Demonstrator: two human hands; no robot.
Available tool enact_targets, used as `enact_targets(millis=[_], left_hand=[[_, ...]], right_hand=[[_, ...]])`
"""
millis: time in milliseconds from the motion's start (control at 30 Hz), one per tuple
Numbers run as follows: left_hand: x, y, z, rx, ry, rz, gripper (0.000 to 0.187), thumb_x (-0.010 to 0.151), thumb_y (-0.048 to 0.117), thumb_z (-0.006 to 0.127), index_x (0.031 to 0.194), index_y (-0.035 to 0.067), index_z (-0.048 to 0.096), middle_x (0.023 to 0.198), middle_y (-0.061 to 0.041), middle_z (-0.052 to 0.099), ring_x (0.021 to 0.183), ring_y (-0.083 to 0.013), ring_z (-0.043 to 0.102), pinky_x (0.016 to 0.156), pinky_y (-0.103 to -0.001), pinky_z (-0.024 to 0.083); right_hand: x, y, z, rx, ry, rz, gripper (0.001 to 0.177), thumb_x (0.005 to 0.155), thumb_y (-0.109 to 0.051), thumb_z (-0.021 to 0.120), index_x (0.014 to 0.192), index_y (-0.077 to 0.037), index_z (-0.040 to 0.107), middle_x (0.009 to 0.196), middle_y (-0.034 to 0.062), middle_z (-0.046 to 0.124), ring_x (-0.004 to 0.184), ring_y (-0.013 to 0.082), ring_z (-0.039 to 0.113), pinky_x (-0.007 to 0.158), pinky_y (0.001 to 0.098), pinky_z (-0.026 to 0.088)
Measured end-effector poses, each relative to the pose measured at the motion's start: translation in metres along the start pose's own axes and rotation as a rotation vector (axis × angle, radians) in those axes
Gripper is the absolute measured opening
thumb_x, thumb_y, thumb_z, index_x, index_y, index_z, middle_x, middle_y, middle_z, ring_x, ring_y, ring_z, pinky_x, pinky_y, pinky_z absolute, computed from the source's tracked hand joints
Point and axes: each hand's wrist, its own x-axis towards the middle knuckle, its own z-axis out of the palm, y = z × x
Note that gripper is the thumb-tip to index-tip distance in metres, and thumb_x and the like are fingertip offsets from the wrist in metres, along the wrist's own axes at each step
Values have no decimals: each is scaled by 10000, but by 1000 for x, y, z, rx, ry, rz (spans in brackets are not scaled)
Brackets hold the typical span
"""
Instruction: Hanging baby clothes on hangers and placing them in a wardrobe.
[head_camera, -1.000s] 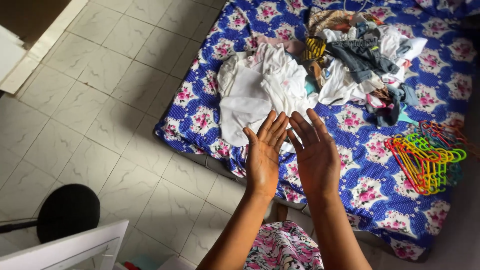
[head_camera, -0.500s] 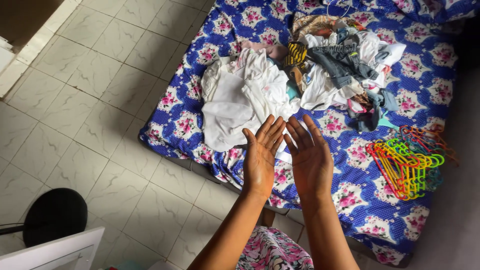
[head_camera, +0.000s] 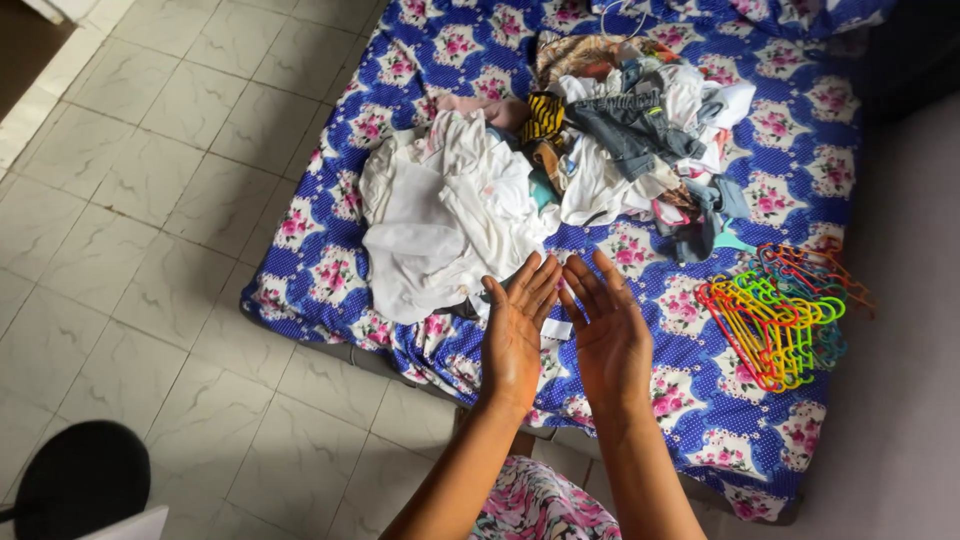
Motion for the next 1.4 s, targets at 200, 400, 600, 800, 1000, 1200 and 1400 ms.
enact_targets(millis=[200, 400, 600, 800, 1000, 1200, 1400], left_hand=[[11, 1, -18, 24, -14, -67, 894, 1015, 666, 207, 1552, -29, 375, 1570, -232, 472, 1495, -273, 422, 1252, -394, 274], [12, 9, -48, 19, -7, -116, 875, 1022, 654, 218, 1546, -28, 383, 1570, -218, 477, 1492, -267, 433, 1247, -399, 289], [21, 22, -74, 35, -36, -184, 865, 1017, 654, 247, 1537, -18, 411, 1560, -212, 491, 1472, -269, 453, 1222, -402, 328], [36, 10, -109, 150, 6, -313, 844, 992, 666, 285, 1520, 27, 442, 1533, -195, 528, 1440, -267, 494, 1176, -402, 375], [44, -20, -136, 221, 81, -416, 860, 972, 689, 307, 1508, 35, 468, 1521, -170, 553, 1430, -244, 508, 1155, -387, 385], [75, -59, -151, 244, 162, -428, 845, 971, 688, 306, 1485, 46, 501, 1510, -153, 565, 1435, -231, 503, 1138, -391, 402], [156, -116, -201, 879, 114, -268, 623, 937, 492, 622, 1322, 2, 655, 1322, -178, 721, 1252, -267, 667, 1061, -398, 491]], right_hand=[[5, 15, -3, 46, 84, 10, 550, 1008, -292, 492, 1476, -4, 468, 1447, 211, 578, 1343, 296, 550, 1157, 438, 404], [7, 43, -5, 42, 68, 40, 562, 996, -312, 500, 1478, -24, 476, 1426, 212, 585, 1333, 300, 559, 1150, 454, 407], [7, 62, 8, -42, 128, 17, 541, 1010, -305, 490, 1460, -3, 479, 1442, 197, 589, 1356, 290, 561, 1169, 448, 410], [14, 92, -6, -73, 206, 94, 525, 1007, -295, 471, 1460, -29, 489, 1412, 201, 611, 1329, 295, 565, 1132, 441, 406], [28, 119, -43, -49, 277, 189, 497, 999, -279, 460, 1435, -43, 498, 1392, 190, 623, 1312, 292, 578, 1122, 456, 432], [68, 123, -62, -213, 220, 249, 486, 989, -245, 492, 1429, -40, 522, 1375, 139, 635, 1330, 275, 567, 1135, 450, 419], [157, 173, -117, -376, 153, 347, 518, 955, -276, 567, 1419, -45, 561, 1369, 124, 621, 1309, 256, 561, 1075, 429, 435]])
